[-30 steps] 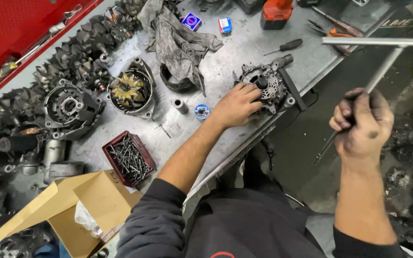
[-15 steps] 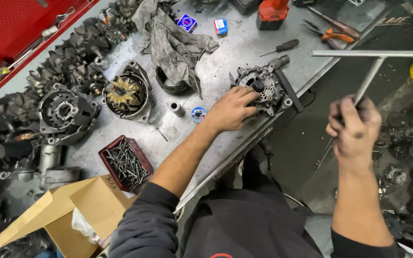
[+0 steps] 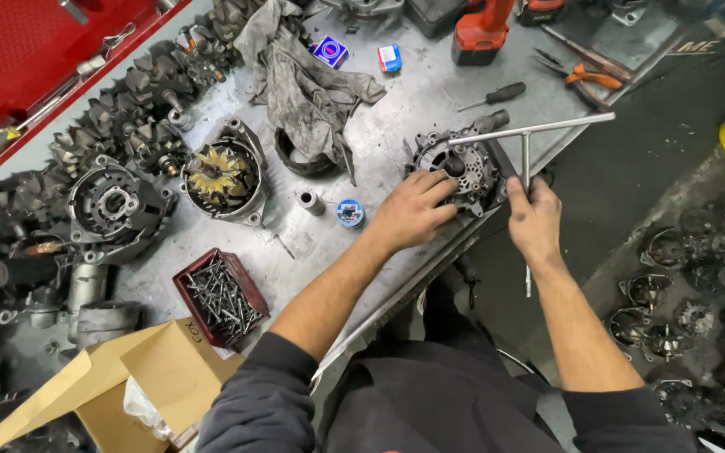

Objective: The person disassembles an alternator on a workbench using a T-handle socket wrench to remove bolts and a hammer to tap the casing. They place the hardware into a red bin and use a screwdriver to pry the housing apart.

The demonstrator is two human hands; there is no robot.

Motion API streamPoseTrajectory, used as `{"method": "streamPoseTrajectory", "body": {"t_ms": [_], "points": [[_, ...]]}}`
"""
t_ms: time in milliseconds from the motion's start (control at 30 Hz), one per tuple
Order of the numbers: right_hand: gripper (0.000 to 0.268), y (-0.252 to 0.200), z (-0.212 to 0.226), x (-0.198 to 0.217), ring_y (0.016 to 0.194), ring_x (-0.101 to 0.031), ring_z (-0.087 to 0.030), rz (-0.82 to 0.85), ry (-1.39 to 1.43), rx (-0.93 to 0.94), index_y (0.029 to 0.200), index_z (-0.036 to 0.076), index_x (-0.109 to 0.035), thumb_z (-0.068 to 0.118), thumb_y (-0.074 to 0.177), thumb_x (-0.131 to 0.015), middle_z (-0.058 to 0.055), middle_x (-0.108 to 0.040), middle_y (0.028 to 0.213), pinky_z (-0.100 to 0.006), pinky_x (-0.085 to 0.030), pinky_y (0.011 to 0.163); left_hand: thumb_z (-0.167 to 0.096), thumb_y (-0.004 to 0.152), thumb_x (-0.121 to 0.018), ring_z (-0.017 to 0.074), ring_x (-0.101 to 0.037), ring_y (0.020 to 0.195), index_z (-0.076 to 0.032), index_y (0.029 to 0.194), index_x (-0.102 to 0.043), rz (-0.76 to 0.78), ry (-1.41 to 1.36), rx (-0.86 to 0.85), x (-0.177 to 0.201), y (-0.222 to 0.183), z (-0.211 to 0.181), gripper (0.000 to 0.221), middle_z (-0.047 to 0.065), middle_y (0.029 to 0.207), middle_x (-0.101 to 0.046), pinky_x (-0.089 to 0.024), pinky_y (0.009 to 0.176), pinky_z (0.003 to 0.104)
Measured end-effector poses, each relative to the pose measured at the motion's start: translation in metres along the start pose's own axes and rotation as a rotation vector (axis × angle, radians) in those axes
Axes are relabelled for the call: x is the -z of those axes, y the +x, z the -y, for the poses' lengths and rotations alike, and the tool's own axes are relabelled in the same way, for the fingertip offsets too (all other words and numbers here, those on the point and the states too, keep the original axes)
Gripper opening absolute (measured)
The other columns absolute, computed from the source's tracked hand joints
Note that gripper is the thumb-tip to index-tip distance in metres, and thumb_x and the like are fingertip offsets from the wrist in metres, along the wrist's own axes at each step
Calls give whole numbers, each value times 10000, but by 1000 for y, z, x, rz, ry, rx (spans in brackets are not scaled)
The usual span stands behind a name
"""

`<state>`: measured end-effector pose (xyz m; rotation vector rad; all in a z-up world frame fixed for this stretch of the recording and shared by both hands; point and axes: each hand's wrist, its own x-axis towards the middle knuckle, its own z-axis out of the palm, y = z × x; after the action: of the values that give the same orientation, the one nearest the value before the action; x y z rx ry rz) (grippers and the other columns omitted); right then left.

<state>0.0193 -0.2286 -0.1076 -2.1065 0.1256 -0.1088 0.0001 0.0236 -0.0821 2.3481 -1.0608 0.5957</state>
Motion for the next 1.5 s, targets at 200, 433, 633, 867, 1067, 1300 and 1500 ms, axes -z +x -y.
{"method": "streamPoseTrajectory", "body": {"t_ms": [200, 433, 633, 867, 1067, 1300, 1500], "points": [[371, 3, -13, -8, 655, -443, -116, -35, 12, 41, 880, -24, -604, 301, 1054, -647, -63, -524, 656, -352, -409, 586, -196, 729, -743, 340, -574, 1265, -82, 927, -689, 25, 3, -76, 11, -1, 1, 235, 139, 1293, -628, -428, 1164, 537], [361, -5, -3, -4, 661, -424, -107, -10, 14, 19, 870, -17, -605, 295, 1045, -653, -49, -504, 648, -348, -398, 579, -181, 817, -698, 277, -597, 1235, -101, 856, -688, -6, 81, -226, 8, -6, 1, 90, 51, 1208, -665, -422, 1145, 630], [379, -8, 1, -3, 622, -395, -111, -12, 4, 6, 839, -25, -583, 285, 1039, -668, -42, -477, 622, -350, -357, 538, -165, 881, -707, 292, -590, 1263, -83, 911, -720, -22, 101, -164, 1, -11, -5, 88, 84, 1235, -657, -437, 1156, 604], [362, -16, 1, -2, 626, -404, -103, -40, 10, 6, 837, -16, -590, 281, 1028, -665, -40, -476, 623, -341, -363, 543, -147, 872, -719, 310, -584, 1303, -65, 840, -704, -49, 155, -110, 9, -16, -11, 89, 101, 1251, -672, -438, 1145, 602], [387, -21, -1, -1, 619, -388, -103, -23, 7, -23, 814, -29, -582, 280, 1029, -673, -30, -461, 619, -347, -341, 537, -136, 886, -709, 271, -588, 1268, -17, 957, -746, -18, 201, -175, 15, -14, -2, 144, 67, 1215, -662, -451, 1177, 528], [360, -25, -1, 1, 637, -395, -86, -10, 16, 19, 848, -34, -610, 264, 1040, -675, -18, -460, 628, -332, -346, 544, -160, 841, -662, 271, -580, 1281, -58, 969, -741, -6, 255, -190, 25, -14, 2, 182, 67, 1221, -655, -459, 1141, 465], [289, -30, 2, 2, 653, -427, -72, 6, 89, -1, 971, -34, -684, 248, 1032, -662, 15, -519, 673, -306, -367, 565, -153, 834, -676, 276, -582, 1267, -67, 916, -718, 7, 233, -264, 21, -13, 15, 125, 67, 1205, -652, -493, 1079, 437]]}}
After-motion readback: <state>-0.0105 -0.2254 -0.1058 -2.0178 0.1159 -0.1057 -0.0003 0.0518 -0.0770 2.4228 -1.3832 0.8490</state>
